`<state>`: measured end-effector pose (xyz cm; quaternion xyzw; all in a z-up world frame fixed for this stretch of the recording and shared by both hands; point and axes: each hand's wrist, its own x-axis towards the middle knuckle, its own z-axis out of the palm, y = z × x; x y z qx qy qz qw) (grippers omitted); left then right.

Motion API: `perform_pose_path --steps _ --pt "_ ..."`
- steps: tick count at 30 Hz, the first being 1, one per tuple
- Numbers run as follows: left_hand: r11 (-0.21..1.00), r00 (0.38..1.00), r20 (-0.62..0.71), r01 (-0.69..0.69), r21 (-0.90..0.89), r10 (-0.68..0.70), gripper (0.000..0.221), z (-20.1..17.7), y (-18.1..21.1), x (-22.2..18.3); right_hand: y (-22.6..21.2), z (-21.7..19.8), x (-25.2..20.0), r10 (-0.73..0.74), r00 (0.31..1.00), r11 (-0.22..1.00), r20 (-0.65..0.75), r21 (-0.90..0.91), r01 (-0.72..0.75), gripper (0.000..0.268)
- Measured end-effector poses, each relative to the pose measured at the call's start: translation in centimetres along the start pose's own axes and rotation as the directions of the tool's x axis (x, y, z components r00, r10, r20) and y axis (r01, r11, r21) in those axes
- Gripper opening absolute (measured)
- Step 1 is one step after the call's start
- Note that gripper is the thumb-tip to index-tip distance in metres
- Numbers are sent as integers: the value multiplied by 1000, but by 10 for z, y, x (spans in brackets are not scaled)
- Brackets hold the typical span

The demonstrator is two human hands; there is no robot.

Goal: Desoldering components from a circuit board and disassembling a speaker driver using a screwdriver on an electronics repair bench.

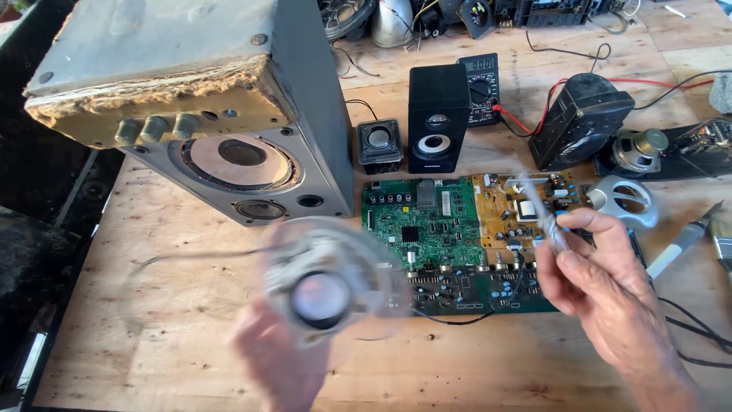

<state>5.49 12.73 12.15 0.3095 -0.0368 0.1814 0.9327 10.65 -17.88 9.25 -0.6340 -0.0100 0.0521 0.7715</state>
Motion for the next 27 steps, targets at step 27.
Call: perform_pose_path --steps 27 --pt "666 572 360 707 241 -737 113 -9 -138 31 -8 49 115 -466 761 465 451 -607 644 16"
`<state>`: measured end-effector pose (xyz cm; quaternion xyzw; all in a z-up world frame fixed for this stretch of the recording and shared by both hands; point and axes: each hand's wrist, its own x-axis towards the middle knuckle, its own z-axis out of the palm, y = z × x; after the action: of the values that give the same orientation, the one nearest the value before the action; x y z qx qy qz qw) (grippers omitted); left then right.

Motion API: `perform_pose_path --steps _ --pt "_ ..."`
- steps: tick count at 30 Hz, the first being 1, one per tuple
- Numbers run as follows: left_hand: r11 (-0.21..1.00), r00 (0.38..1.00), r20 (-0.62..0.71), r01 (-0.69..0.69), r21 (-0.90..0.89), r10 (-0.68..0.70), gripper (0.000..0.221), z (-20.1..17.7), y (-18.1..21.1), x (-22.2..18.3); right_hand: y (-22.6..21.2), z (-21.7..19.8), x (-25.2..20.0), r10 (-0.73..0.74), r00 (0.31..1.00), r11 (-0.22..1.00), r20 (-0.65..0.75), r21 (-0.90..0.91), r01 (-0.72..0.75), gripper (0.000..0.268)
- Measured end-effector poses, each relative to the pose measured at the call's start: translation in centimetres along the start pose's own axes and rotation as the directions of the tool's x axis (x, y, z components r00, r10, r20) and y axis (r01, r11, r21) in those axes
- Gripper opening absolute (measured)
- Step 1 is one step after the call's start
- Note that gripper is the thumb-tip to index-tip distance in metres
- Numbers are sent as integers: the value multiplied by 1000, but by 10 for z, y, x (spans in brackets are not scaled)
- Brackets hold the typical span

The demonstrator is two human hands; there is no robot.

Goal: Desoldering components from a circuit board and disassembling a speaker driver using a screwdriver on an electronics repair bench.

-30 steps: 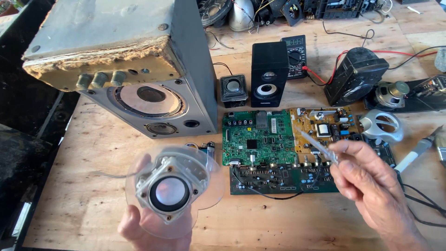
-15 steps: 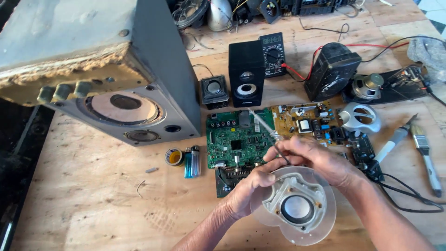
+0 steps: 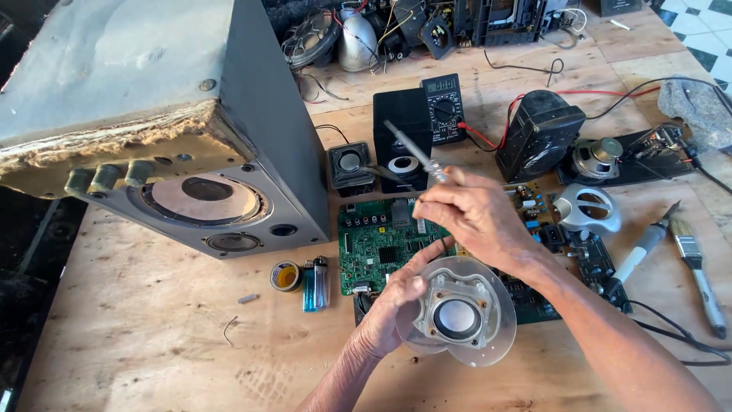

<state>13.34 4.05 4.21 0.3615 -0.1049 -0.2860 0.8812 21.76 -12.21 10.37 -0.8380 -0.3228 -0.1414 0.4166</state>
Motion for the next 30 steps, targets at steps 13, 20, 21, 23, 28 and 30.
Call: perform_pose_path --steps 13,20,21,23,28,30 --pt "992 987 -115 -100 79 108 105 -11 9 9 -49 -77 -23 343 938 909 60 233 -347 29" --pt "981 953 -232 -186 60 195 88 -10 3 14 -59 -72 -56 122 991 867 -62 493 -76 33" --pt "980 952 -235 -189 62 198 88 -12 2 14 -58 -65 -55 119 991 865 -60 496 -74 33" --pt "972 940 -258 -233 -1 225 86 -15 0 15 -56 -52 -52 -138 961 990 -240 -1 142 23" --pt "959 922 -329 -258 -120 207 84 -21 -6 14 -73 -37 -41 -114 976 989 -186 76 130 27" --pt "957 926 -316 -258 -130 207 87 -24 -10 14 -71 -32 -41 -81 984 990 -159 104 98 22"
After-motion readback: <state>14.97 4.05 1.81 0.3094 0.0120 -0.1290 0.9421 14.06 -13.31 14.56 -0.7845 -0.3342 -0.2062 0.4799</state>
